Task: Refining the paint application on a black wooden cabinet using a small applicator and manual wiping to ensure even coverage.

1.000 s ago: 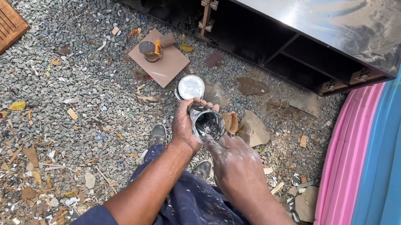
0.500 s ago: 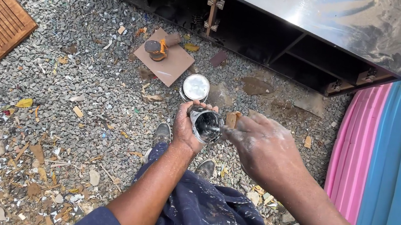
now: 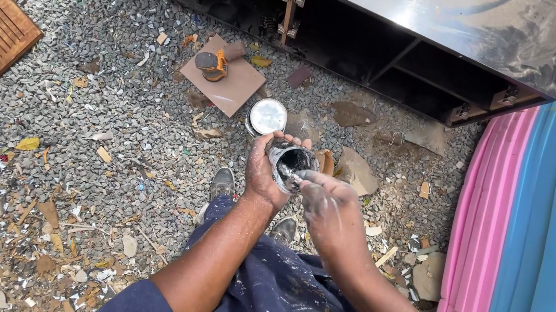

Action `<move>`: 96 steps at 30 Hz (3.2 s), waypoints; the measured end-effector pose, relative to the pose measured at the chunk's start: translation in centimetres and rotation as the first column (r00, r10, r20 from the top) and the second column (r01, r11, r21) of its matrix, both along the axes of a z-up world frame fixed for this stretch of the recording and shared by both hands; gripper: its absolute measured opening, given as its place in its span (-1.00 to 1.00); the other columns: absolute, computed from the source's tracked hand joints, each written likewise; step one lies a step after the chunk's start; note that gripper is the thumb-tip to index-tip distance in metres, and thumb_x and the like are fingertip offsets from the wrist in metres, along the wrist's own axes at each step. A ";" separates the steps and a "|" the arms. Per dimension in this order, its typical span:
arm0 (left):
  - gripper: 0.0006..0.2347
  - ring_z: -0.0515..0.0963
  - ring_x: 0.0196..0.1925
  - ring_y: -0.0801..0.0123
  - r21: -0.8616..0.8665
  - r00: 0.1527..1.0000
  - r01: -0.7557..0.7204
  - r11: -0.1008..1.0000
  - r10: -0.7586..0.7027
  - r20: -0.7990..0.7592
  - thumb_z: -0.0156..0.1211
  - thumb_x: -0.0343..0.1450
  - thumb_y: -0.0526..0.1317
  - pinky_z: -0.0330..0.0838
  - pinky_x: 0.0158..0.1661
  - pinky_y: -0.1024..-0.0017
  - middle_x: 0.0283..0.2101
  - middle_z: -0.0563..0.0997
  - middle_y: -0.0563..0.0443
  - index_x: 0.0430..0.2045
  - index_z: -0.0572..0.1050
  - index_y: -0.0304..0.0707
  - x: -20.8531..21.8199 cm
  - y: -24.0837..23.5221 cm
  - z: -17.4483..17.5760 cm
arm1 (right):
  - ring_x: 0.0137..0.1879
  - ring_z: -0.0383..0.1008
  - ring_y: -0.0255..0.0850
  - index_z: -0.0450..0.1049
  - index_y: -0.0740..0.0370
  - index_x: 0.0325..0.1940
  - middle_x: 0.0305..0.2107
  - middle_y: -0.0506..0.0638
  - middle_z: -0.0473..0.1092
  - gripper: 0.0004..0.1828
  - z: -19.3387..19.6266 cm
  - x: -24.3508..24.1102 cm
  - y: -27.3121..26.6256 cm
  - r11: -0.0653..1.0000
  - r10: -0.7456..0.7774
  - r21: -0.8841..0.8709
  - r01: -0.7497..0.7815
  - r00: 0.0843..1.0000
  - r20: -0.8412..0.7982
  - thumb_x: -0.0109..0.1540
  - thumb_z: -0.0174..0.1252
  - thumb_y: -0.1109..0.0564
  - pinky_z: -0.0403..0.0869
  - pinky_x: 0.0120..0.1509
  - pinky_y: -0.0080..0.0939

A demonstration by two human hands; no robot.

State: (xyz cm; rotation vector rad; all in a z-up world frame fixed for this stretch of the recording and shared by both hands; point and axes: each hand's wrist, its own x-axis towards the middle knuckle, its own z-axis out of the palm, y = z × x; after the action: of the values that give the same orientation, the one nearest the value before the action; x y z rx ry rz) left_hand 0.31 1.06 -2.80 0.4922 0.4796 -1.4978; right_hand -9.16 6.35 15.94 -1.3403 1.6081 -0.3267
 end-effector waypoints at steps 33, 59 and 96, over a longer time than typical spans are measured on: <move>-0.98 0.55 -0.39 0.26 0.150 0.997 0.052 0.987 -0.061 0.052 0.12 0.35 -0.33 0.55 -0.21 0.28 -0.45 0.54 -0.03 -0.49 0.46 -0.18 -1.4 -2.9 0.9 | -0.18 0.58 -0.04 0.39 0.25 0.19 -0.28 0.11 0.51 -0.58 -2.8 -4.6 -3.1 0.742 0.525 0.027 -0.670 0.555 -0.646 0.53 -0.31 -0.02 0.72 -0.15 -0.07; -0.93 0.58 -0.26 0.22 0.239 0.950 0.124 0.963 -0.184 0.252 0.13 0.41 -0.19 0.50 -0.17 0.24 -0.34 0.59 0.01 -0.46 0.48 -0.07 -1.6 -1.7 0.4 | -0.32 0.50 -0.03 0.64 0.09 0.01 -0.44 -0.03 0.49 -0.73 -4.0 -9.6 -5.5 0.316 0.418 -0.548 -0.775 0.632 -0.652 0.24 0.20 0.22 0.57 -0.31 0.03; -0.90 0.61 -0.29 0.21 0.126 0.987 0.097 0.987 -0.112 0.117 0.23 0.41 -0.20 0.55 -0.07 0.23 -0.41 0.57 0.01 -0.45 0.46 -0.14 -1.6 -2.1 -1.0 | -0.39 0.46 -0.08 0.58 0.09 0.09 -0.51 -0.07 0.46 -0.64 -3.5 -8.4 -5.3 0.324 0.385 -0.447 -0.834 0.548 -0.743 0.20 0.24 0.26 0.52 -0.32 -0.04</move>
State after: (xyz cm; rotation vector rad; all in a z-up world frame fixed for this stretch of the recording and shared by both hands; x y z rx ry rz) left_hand -1.27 -1.03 -3.76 0.7096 0.4535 -1.5342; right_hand -17.52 1.08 12.42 -2.8853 1.1257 -0.1443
